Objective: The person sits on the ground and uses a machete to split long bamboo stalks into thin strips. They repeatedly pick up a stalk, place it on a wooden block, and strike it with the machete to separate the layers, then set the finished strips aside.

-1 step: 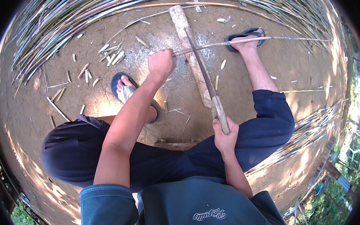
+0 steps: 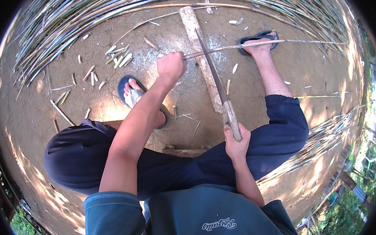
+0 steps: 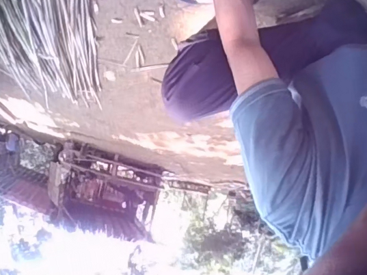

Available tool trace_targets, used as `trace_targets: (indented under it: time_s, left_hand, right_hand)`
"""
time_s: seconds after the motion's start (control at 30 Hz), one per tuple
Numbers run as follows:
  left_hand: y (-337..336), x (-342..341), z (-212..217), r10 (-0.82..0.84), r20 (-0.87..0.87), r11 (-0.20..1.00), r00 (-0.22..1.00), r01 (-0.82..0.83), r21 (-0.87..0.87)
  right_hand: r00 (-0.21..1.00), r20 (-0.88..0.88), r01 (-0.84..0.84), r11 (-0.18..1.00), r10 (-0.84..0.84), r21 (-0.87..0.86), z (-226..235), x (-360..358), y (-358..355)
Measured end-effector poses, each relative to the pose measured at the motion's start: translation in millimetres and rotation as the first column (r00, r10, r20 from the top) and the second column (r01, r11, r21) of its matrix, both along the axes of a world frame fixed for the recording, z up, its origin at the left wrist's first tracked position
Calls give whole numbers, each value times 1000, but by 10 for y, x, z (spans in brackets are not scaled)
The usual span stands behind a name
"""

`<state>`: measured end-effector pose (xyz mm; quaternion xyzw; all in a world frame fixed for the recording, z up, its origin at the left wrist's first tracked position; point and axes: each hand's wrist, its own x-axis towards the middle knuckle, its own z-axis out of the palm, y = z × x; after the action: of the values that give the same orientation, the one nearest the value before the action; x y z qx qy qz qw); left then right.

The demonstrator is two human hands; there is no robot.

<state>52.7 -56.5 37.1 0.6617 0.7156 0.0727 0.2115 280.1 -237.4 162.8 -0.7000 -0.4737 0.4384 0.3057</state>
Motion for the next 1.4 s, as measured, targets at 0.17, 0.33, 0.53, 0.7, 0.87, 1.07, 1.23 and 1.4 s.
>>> trace_targets:
  time_s: [0.17,0.33,0.53,0.7,0.87,1.07,1.23,1.4]
  left_hand:
    - [44,-80,136,-26,48,994,999,31,-108]
    - [44,-39,211,3,43,977,999,6,-214]
    - [24,-23,196,42,17,971,999,-37,-235]
    - [46,-3,193,47,15,966,999,-41,-255]
    - [48,-6,186,46,22,958,999,-38,-285]
    - [42,8,142,50,14,966,999,-44,-254]
    - [15,43,102,59,3,951,998,-55,-303]
    - [105,36,237,61,19,938,998,-51,-344]
  right_hand:
    - [996,16,-94,992,93,80,35,-94,67]
    - [992,11,-122,991,122,51,-98,-66,21]
    - [990,24,-139,990,138,32,42,-128,12]
    - [987,28,-161,987,160,20,72,-80,-71]
    - [987,15,-163,987,163,0,10,-31,-145]
    - [989,19,-150,989,149,17,-61,-169,101]
    - [994,-26,-106,994,106,5,-87,-125,-48]
    - [992,25,-123,992,122,15,-149,-247,177]
